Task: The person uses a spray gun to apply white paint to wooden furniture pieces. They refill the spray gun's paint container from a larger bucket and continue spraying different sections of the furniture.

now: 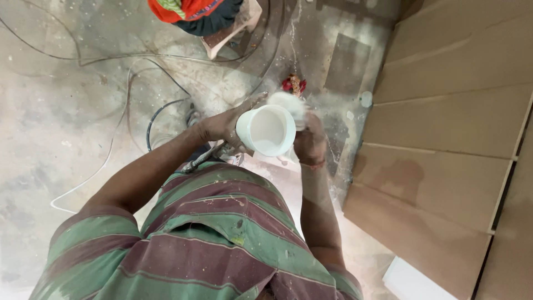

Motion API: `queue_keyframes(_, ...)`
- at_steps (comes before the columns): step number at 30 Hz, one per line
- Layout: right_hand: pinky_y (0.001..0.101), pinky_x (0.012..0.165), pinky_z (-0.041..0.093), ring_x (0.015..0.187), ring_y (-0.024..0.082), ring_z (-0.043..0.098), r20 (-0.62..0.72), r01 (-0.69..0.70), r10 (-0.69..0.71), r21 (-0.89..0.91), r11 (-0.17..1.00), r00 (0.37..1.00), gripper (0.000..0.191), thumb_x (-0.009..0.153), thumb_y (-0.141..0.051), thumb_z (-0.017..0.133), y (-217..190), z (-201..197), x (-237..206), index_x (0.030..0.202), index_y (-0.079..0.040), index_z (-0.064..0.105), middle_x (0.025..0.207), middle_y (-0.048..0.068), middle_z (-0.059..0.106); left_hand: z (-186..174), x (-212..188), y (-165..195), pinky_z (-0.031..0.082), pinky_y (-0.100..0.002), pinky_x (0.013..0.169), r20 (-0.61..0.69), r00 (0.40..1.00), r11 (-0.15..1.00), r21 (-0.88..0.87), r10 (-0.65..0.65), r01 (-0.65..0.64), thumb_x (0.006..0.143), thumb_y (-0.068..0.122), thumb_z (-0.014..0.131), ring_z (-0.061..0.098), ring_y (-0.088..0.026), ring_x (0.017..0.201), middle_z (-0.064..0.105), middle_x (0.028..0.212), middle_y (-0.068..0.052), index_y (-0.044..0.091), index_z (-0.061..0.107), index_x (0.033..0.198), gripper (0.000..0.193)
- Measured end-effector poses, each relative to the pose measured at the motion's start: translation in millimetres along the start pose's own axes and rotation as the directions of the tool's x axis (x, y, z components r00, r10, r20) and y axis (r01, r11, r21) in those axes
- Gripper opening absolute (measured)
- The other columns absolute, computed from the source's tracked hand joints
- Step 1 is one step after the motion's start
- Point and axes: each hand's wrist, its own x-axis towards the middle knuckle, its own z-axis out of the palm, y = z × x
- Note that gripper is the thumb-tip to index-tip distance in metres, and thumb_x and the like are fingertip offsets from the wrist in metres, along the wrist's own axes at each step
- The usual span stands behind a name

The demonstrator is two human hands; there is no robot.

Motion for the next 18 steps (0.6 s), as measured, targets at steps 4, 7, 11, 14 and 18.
queue_keyframes(4, 0.0549, 0.117, 0.052, 0.145, 0.033, 0.052, -0.017, 0.173, -0.178, 0.342, 0.924, 0.984, 0.032, 0.111, -0.019, 0.056, -49, 22, 2, 0.140, -0.006, 0.057, 0.150, 0.010, 0.053, -10, -10, -3, 0.041, -0.041, 0.118, 0.034, 0.962, 0.951, 0.143, 0.270, -0.272, 0.053, 0.009, 0.095, 0.050, -0.025, 0.140, 0.051, 0.153, -0.015, 0.005, 0.026, 0.164, 0.131)
queue_keyframes(7, 0.0546, 0.122, 0.047, 0.143, 0.041, 0.052, -0.082, -0.005, 0.001, -0.055, 0.998, 0.997, 0.049, 0.116, -0.032, 0.059, -95, 53, -1, 0.151, 0.001, 0.055, 0.157, 0.028, 0.053, -20, -17, -4, 0.046, -0.042, 0.116, 0.016, 0.983, 0.979, 0.093, 0.181, -0.182, 0.053, 0.014, 0.096, 0.057, -0.025, 0.134, 0.061, 0.142, -0.014, 0.004, 0.035, 0.159, 0.123)
queue_keyframes(11, 0.0553, 0.121, 0.041, 0.150, 0.040, 0.042, 0.499, 0.542, -0.305, -0.448, 0.711, 0.811, 0.081, 0.090, -0.037, 0.079, -130, 114, 14, 0.155, -0.006, 0.041, 0.160, 0.023, 0.041, -32, -33, 3, 0.044, -0.040, 0.117, 0.039, 0.950, 0.950, 0.012, 0.311, -0.312, 0.057, 0.013, 0.097, 0.053, -0.023, 0.138, 0.057, 0.148, -0.010, 0.004, 0.035, 0.158, 0.118)
queue_keyframes(14, 0.0555, 0.122, 0.041, 0.150, 0.045, 0.042, 0.635, 0.651, -0.244, -0.550, 0.523, 0.733, 0.089, 0.085, -0.030, 0.087, -147, 158, 34, 0.154, -0.003, 0.038, 0.158, 0.028, 0.042, -46, -50, 8, 0.046, -0.039, 0.114, 0.007, 0.946, 0.945, 0.055, 0.323, -0.323, 0.058, 0.012, 0.096, 0.055, -0.022, 0.133, 0.058, 0.143, -0.010, 0.005, 0.038, 0.156, 0.114)
queue_keyframes(18, 0.0503, 0.114, 0.048, 0.141, 0.047, 0.051, 0.655, 0.597, -0.077, -0.627, 0.501, 0.752, 0.088, 0.079, -0.029, 0.087, -169, 191, 45, 0.150, -0.001, 0.044, 0.154, 0.030, 0.046, -63, -73, 2, 0.054, -0.041, 0.103, -0.074, 0.979, 0.981, 0.045, 0.190, -0.187, 0.056, 0.011, 0.095, 0.063, -0.024, 0.119, 0.065, 0.128, -0.013, 0.004, 0.045, 0.149, 0.107)
